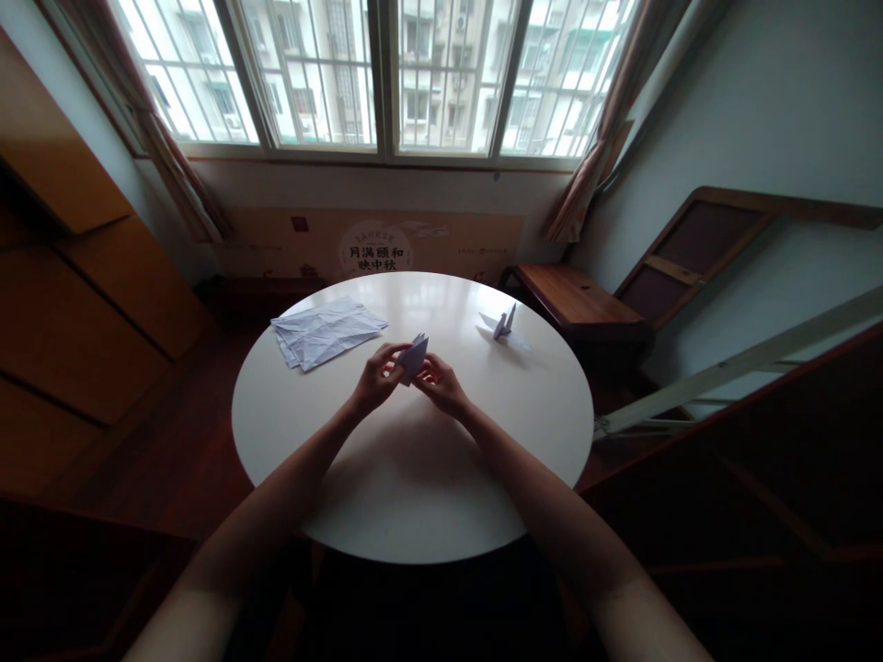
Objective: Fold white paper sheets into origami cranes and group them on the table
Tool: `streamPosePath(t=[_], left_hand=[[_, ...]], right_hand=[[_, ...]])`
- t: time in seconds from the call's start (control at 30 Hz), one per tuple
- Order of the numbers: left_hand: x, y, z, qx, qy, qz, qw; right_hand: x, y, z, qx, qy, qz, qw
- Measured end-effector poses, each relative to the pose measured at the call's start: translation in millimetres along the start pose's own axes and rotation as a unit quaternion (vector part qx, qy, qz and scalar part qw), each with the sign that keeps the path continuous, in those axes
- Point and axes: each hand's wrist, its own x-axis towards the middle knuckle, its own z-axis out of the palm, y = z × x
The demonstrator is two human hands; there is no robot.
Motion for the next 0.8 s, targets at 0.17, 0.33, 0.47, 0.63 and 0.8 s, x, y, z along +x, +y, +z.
streamPosePath(t=[0.17,0.33,0.47,0.63,0.8], left_hand=[[-2,0,1.6,-0.034,0.006,-0.042,0.999],[-3,7,3.0,-0.116,-0.015,-0.086,0.989],[-3,10,3.1,-0.108,0.007,-0.073,0.992],[-3,5,2.3,-0.085,0.002,-0.052,0.995],[-2,2,1.2,-0.097,-0.005,-0.056,0.994]], right_hand=[[0,-4,2,0.022,0.001,0.001,1.000],[-1,-8,4,0.032,0.009,0.020,0.999],[-1,-8,4,0.032,0.018,0.025,0.999],[-2,-11,3,0.024,0.012,0.027,0.999],[-2,-13,2,0.016,0.020,0.019,0.999]])
